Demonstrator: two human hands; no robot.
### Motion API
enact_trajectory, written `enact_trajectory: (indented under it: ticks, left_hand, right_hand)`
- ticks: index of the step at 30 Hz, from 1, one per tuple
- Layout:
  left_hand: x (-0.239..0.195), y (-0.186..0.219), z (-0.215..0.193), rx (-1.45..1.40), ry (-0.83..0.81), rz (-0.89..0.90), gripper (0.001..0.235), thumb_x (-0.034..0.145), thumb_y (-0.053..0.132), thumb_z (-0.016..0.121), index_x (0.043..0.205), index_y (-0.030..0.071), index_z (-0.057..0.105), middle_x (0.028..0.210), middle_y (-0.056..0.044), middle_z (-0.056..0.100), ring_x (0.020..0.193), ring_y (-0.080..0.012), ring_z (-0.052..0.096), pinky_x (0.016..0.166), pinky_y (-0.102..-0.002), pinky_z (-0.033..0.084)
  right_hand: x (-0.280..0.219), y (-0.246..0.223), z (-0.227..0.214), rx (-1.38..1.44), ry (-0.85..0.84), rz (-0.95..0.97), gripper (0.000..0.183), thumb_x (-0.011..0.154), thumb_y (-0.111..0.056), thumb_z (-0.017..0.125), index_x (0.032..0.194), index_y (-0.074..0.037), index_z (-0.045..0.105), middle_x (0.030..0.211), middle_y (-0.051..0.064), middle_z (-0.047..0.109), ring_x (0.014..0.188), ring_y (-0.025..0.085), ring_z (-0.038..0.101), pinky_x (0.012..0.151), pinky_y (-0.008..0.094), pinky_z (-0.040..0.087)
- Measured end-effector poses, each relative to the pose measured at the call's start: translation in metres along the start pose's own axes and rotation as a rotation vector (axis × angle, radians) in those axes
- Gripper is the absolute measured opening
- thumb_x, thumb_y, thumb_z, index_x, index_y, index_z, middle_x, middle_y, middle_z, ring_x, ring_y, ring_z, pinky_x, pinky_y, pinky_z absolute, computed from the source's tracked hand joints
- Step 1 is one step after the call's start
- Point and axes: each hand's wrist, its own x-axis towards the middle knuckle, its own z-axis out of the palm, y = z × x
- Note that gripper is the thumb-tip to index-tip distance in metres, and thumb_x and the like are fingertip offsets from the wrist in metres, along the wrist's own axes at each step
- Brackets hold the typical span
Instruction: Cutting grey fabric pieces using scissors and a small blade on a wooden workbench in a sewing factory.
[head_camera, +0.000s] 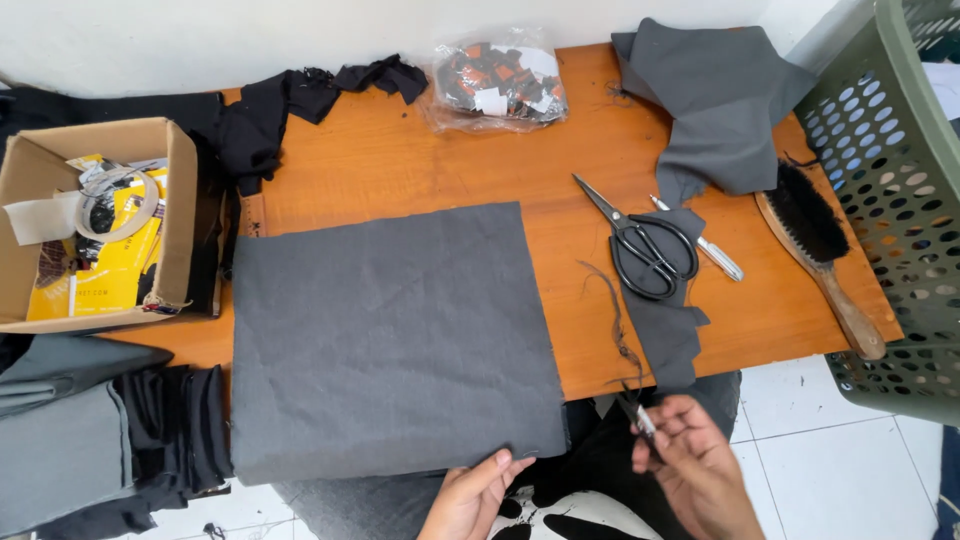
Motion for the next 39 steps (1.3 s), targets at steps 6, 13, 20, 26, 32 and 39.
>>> enact_trajectory:
  ticks: [6,13,20,26,32,39]
  left_hand:
    - [0.0,0.002,0.04,0.249,0.073,-0.119,0.025,0.073,0.005,0.061,0.088,-0.015,0.064,0.09,-0.024,0.066,0.087,-0.0275,0.062,0.081,-0.033,0.05]
    - [-0.002,0.006,0.064,0.24,0.204,-0.084,0.019,0.071,0.002,0.066,0.082,-0.012,0.06,0.075,-0.017,0.06,0.072,-0.0304,0.063,0.066,-0.034,0.053]
    - [-0.003,0.016,0.09,0.362,0.333,-0.145,0.023,0.068,0.014,0.068,0.077,-0.007,0.065,0.073,-0.018,0.066,0.07,-0.0209,0.063,0.077,-0.028,0.051]
    - [-0.002,0.004,0.084,0.369,0.321,-0.052,0.017,0.071,0.009,0.067,0.073,-0.008,0.067,0.07,-0.016,0.066,0.063,-0.0184,0.058,0.067,-0.026,0.049]
    - [-0.001,-0.001,0.082,0.407,0.288,-0.009,0.015,0.07,0.01,0.066,0.076,-0.004,0.067,0.074,-0.015,0.067,0.063,-0.018,0.059,0.068,-0.027,0.05]
    - [-0.003,0.0,0.092,0.437,0.329,-0.067,0.018,0.068,0.01,0.067,0.076,-0.005,0.069,0.077,-0.015,0.069,0.076,-0.019,0.065,0.078,-0.026,0.051]
  right_hand:
    - [-0.002,0.023,0.016,0.058,0.025,0.486,0.058,0.087,-0.039,0.028,0.12,0.005,0.046,0.076,0.011,0.036,0.055,0.018,0.03,0.055,0.03,0.029]
    - [-0.003,0.052,0.01,-0.008,-0.229,0.191,0.027,0.088,-0.033,0.042,0.079,-0.008,0.036,0.071,0.005,0.033,0.044,0.009,0.031,0.042,0.024,0.033]
    - [0.001,0.042,0.015,0.047,-0.131,0.259,0.035,0.09,-0.037,0.027,0.078,-0.006,0.037,0.063,0.014,0.044,0.031,0.011,0.025,0.031,0.027,0.035]
    - [-0.015,0.046,0.007,0.024,-0.112,0.485,0.041,0.091,-0.034,0.025,0.093,0.002,0.043,0.058,0.01,0.036,0.032,0.01,0.019,0.03,0.024,0.025]
    - [-0.015,0.036,0.022,-0.189,-0.122,0.57,0.049,0.088,-0.039,0.026,0.086,0.004,0.049,0.051,0.014,0.044,0.03,0.016,0.031,0.029,0.026,0.028]
    - [-0.015,0.04,0.023,-0.265,-0.161,0.513,0.045,0.087,-0.044,0.023,0.068,-0.006,0.037,0.041,0.013,0.043,0.027,0.015,0.026,0.026,0.024,0.023]
